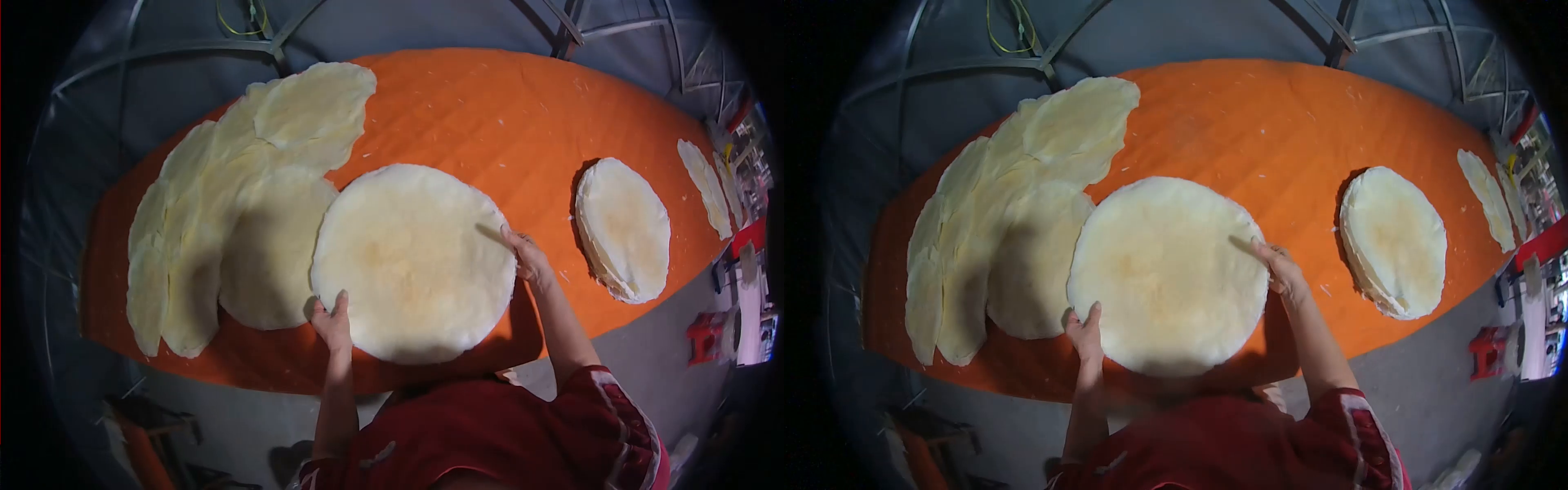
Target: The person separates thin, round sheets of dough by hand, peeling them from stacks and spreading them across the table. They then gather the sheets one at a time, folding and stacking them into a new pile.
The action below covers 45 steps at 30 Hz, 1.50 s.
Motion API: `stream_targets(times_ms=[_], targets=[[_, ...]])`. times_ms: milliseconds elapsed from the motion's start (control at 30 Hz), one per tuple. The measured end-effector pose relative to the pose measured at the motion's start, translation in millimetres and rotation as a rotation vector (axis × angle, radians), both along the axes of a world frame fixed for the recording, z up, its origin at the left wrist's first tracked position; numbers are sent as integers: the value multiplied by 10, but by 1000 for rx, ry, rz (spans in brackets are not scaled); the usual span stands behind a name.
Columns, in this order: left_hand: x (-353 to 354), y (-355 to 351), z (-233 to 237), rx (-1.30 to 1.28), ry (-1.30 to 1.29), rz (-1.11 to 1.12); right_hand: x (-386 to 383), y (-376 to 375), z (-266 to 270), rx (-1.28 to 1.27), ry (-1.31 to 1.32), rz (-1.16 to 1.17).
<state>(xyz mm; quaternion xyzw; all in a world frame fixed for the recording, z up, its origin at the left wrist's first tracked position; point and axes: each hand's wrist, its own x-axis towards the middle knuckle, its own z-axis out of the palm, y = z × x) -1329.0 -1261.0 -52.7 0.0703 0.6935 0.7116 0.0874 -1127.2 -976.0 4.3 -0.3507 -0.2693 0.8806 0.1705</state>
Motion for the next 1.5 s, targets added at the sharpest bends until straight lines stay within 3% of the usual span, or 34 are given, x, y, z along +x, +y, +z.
stream_targets(times_ms=[67, 167, 233, 267, 300, 333, 367, 467, 567, 600, 633, 667, 700, 733, 767, 833, 900, 933, 967, 1000, 1033, 1067, 1133, 1167, 1233, 1300, 1333, 1367, 1400, 1433, 1500], targets=[[36, -14, 47, -133, -52, 9, 169, -82, 47, 420, 129, 193], [64, -88, 220, -38, -238, -45, 163, -257, -345, 604, 61, 68], [-29, -140, 175, 25, -372, -153, 68, -316, -419, 673, -232, -6], [-22, -247, 171, -172, -45, -339, -19, -281, -404, 1019, -480, 149], [-209, -290, -226, -99, -283, -254, -46, -324, -63, 983, -457, 174], [-127, -143, 141, -94, -357, -219, -81, -350, 91, 1065, -408, 119], [-212, -139, 26, -76, -195, -137, -92, -264, 222, 1062, -302, 130], [64, 408, 668, -123, -103, -237, 223, 143, 704, 1051, -155, 83], [350, 982, 744, -97, -87, -435, 921, 658, 1423, 1042, -229, 31], [612, 1357, 795, -73, -83, -520, 1111, 895, 1310, 1286, -235, -187], [666, 1785, 910, -55, -81, -603, 1434, 1141, 1274, 1359, -333, -278], [934, 2255, 1031, -35, -77, -685, 1829, 1192, 1568, 1004, -367, -300], [1336, 2713, 1143, -12, -72, -764, 2173, 1367, 1565, 842, -380, -404], [1574, 2974, 1197, 14, -66, -838, 2493, 1531, 1526, 951, -324, -509], [1627, 3055, 1198, 41, -61, -908, 2832, 1693, 1453, 893, -271, -557], [2414, 3529, 1231, 411, -279, -731, 3317, 1907, 1291, 943, -360, -666], [2711, 3758, 772, 360, -379, -822, 3780, 2214, 778, 837, -461, -633], [2827, 3833, 456, 245, -374, -806, 3872, 2256, 613, 814, -638, -544], [2931, 3836, 320, 51, -204, -808, 3957, 2245, 397, 786, -813, -450], [2929, 3838, 253, 52, -201, -794, 4102, 2335, -116, 718, -810, -542], [2899, 3855, 207, -70, -93, -808, 4179, 2366, -275, 559, -620, -669], [2858, 3882, 195, -196, 17, -817, 4148, 2404, -223, 563, -608, -660], [2851, 3820, 611, -352, 150, -826, 4036, 2342, 65, 771, -1264, -388], [2884, 3796, 790, -497, 277, -736, 4000, 2305, 136, 782, -1248, -373], [2873, 3803, 854, -646, 399, -610, 3918, 2109, 229, 1346, -1540, -435], [2793, 3791, 780, -496, 969, -836, 3673, 1911, 379, 1589, -1413, -285], [2795, 3794, 554, -705, 1046, -936, 3670, 1894, 74, 1852, -1570, -19], [2817, 3768, 436, -801, 1181, -911, 3639, 1865, -82, 1837, -1364, -102], [2826, 3764, 442, -831, 1089, -943, 3658, 1887, -200, 1906, -1374, -200], [2802, 3753, 516, -825, 983, -1010, 3599, 1897, -62, 1826, -1333, -180], [2673, 3713, 578, -721, 826, -1084, 3600, 1951, -37, 1912, -1316, -112]])
